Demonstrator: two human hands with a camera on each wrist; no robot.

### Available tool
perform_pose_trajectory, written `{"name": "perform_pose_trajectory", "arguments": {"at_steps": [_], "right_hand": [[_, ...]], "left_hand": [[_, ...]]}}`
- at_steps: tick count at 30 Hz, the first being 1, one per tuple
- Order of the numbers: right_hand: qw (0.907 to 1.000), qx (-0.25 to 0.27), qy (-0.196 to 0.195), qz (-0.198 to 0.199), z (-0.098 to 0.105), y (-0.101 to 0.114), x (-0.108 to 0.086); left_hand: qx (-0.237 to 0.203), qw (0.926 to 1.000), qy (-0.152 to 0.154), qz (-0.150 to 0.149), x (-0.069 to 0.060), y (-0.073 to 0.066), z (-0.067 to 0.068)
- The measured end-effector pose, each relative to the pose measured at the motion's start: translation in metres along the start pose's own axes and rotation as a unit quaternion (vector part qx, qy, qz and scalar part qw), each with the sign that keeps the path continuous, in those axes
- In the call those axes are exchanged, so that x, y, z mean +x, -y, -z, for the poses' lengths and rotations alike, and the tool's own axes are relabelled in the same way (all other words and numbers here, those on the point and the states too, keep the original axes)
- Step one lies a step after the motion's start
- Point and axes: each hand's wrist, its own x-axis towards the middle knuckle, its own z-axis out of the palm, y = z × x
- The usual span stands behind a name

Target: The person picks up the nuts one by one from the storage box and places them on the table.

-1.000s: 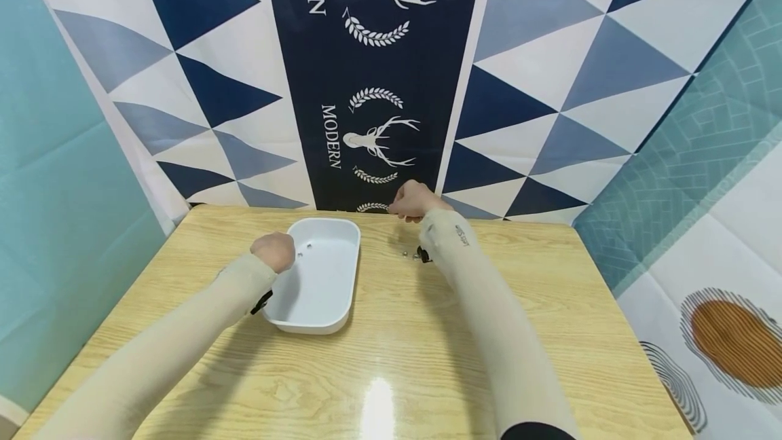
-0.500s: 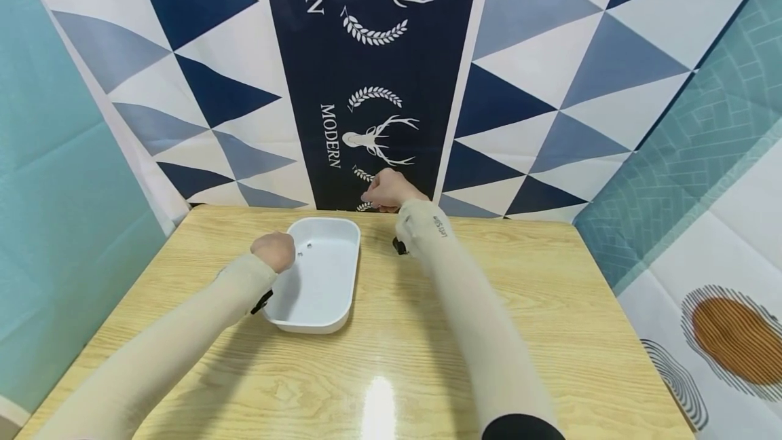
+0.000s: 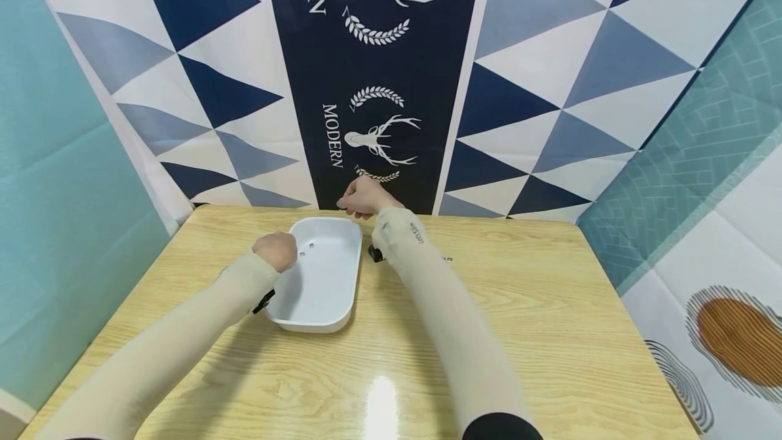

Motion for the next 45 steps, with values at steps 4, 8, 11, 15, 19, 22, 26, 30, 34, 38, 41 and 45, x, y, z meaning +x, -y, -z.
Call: {"name": "perform_pose_trajectory", "arguments": {"at_steps": [4, 8, 11, 15, 19, 22, 26, 30, 34, 38, 41, 45], "right_hand": [[0.9999, 0.011, 0.006, 0.006, -0.012, 0.005, 0.002], [0.9998, 0.016, 0.012, 0.009, -0.024, 0.008, 0.004], [0.9996, 0.022, 0.013, 0.009, -0.031, 0.008, 0.006], [0.9992, 0.034, 0.022, 0.001, -0.041, 0.007, 0.008], [0.9986, 0.039, 0.034, -0.01, -0.054, 0.004, 0.013], [0.9984, 0.041, 0.035, -0.015, -0.064, 0.002, 0.016], [0.9987, 0.031, 0.04, -0.011, -0.074, 0.002, 0.016], [0.9987, 0.008, 0.049, -0.013, -0.08, 0.002, 0.016], [0.9968, -0.015, 0.076, -0.019, -0.085, 0.003, 0.019], [0.9939, -0.031, 0.103, -0.021, -0.092, 0.005, 0.024], [0.9929, -0.043, 0.109, -0.021, -0.097, 0.005, 0.028], [0.991, -0.074, 0.109, -0.026, -0.102, 0.004, 0.031]], "left_hand": [[0.004, 0.9999, -0.01, -0.005, -0.002, 0.001, 0.0], [0.007, 0.9999, -0.013, -0.004, -0.003, 0.0, 0.0], [0.009, 0.9999, -0.01, -0.003, -0.002, -0.002, 0.001], [0.008, 0.9999, -0.005, 0.005, 0.001, -0.003, 0.001], [0.007, 0.9999, 0.0, 0.013, 0.006, -0.002, -0.002], [0.006, 0.9999, 0.005, 0.012, 0.01, -0.001, -0.004], [0.003, 0.9999, 0.006, 0.011, 0.01, -0.001, -0.005], [-0.001, 0.9999, 0.005, 0.01, 0.011, -0.001, -0.005], [-0.005, 0.9999, 0.007, 0.013, 0.013, -0.001, -0.005], [-0.011, 0.9997, 0.01, 0.017, 0.015, -0.001, -0.004], [-0.013, 0.9997, 0.011, 0.018, 0.015, 0.0, -0.003], [-0.011, 0.9997, 0.011, 0.02, 0.013, 0.001, -0.003]]}}
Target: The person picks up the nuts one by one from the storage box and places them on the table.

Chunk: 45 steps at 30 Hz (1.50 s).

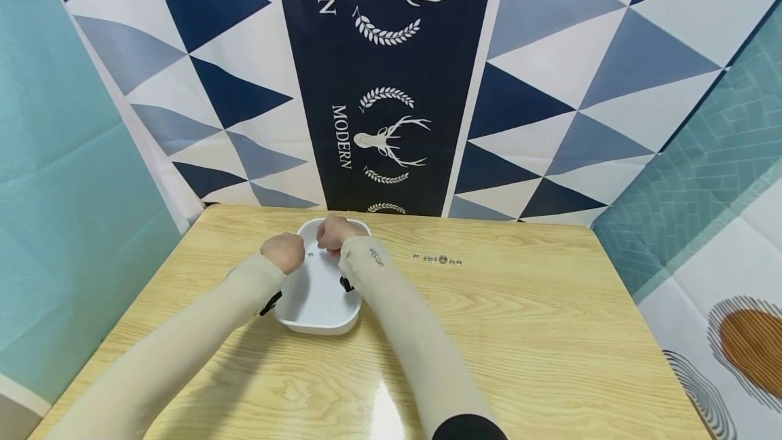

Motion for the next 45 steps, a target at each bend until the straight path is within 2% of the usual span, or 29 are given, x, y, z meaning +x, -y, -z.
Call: {"name": "perform_pose_trajectory", "arguments": {"at_steps": [4, 9, 13, 18, 28, 37, 45], "right_hand": [[0.9998, -0.018, -0.002, 0.0, -0.002, 0.0, 0.0], [0.9997, -0.011, -0.002, 0.021, -0.006, -0.002, 0.0], [0.9985, -0.041, -0.014, 0.033, -0.007, -0.002, 0.003], [0.9967, -0.069, -0.024, 0.035, -0.009, -0.001, 0.007], [0.997, -0.071, -0.012, 0.029, -0.013, 0.0, 0.008], [0.9927, -0.111, -0.009, 0.045, -0.01, -0.003, 0.005], [0.9896, -0.141, -0.006, 0.03, 0.001, 0.001, 0.0]], "left_hand": [[-0.001, 1.0, -0.007, 0.001, -0.002, -0.001, -0.001], [-0.005, 0.9998, -0.019, 0.0, -0.002, -0.001, -0.003], [-0.006, 0.9998, -0.02, 0.0, -0.001, 0.0, -0.002], [-0.007, 0.9997, -0.021, 0.004, 0.0, 0.001, -0.001], [-0.015, 0.9997, -0.019, 0.01, 0.003, -0.001, -0.002], [-0.013, 0.9993, -0.035, -0.005, -0.003, -0.001, -0.002], [-0.007, 0.9992, -0.04, -0.005, -0.002, 0.0, -0.003]]}}
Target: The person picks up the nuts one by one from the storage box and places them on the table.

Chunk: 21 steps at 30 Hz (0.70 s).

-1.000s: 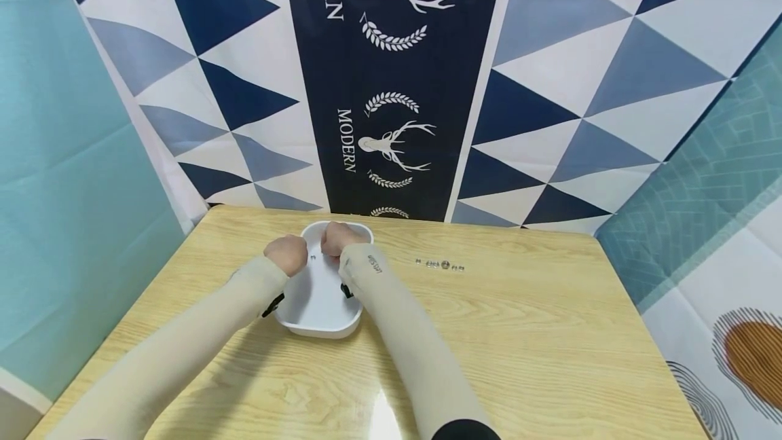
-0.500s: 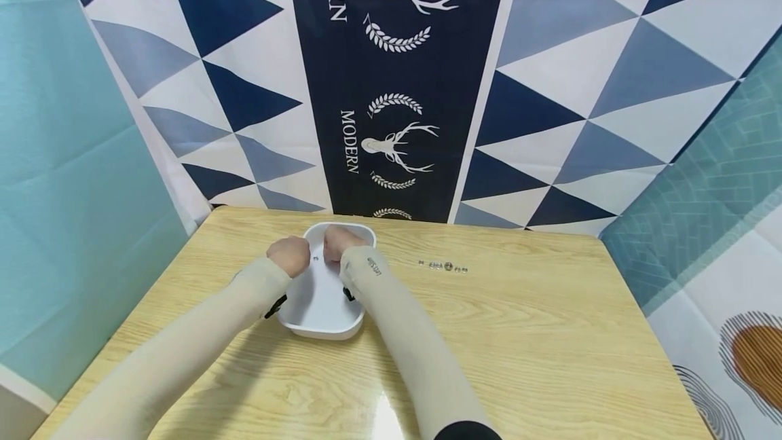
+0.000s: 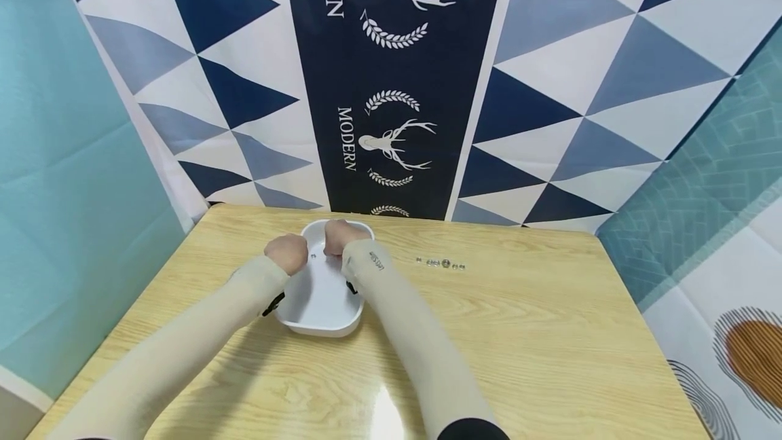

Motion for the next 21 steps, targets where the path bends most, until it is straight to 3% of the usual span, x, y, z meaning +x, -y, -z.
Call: {"name": "perform_pose_trajectory", "arguments": {"at_steps": [12, 21], "right_hand": [[0.9991, 0.029, 0.008, 0.03, 0.02, -0.002, -0.014], [0.9961, 0.084, 0.004, 0.026, 0.034, -0.003, -0.022]], "left_hand": [[0.002, 0.9999, -0.001, 0.01, -0.003, -0.003, 0.0], [0.009, 0.9999, 0.008, 0.005, 0.0, 0.0, 0.0]]}}
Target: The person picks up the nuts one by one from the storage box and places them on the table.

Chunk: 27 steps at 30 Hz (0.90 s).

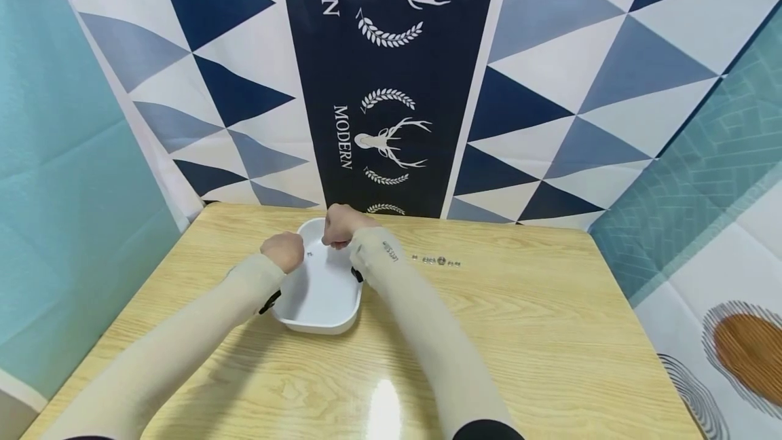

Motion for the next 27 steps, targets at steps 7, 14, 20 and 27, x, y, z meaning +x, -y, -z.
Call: {"name": "perform_pose_trajectory", "arguments": {"at_steps": [7, 14, 20, 27], "right_hand": [[0.9984, 0.053, 0.012, 0.017, 0.011, -0.007, -0.013], [0.997, 0.077, 0.005, 0.002, 0.031, -0.027, -0.028], [0.994, 0.108, -0.018, -0.007, 0.05, -0.053, -0.042], [0.9938, 0.099, -0.043, -0.028, 0.067, -0.093, -0.063]], "left_hand": [[0.002, 1.0, -0.005, -0.003, -0.001, -0.001, 0.001], [0.004, 0.9999, -0.004, -0.014, -0.003, 0.0, 0.001], [0.004, 0.9998, 0.001, -0.02, -0.005, -0.001, 0.001], [-0.002, 0.9999, 0.0, -0.015, -0.006, 0.0, 0.001]]}}
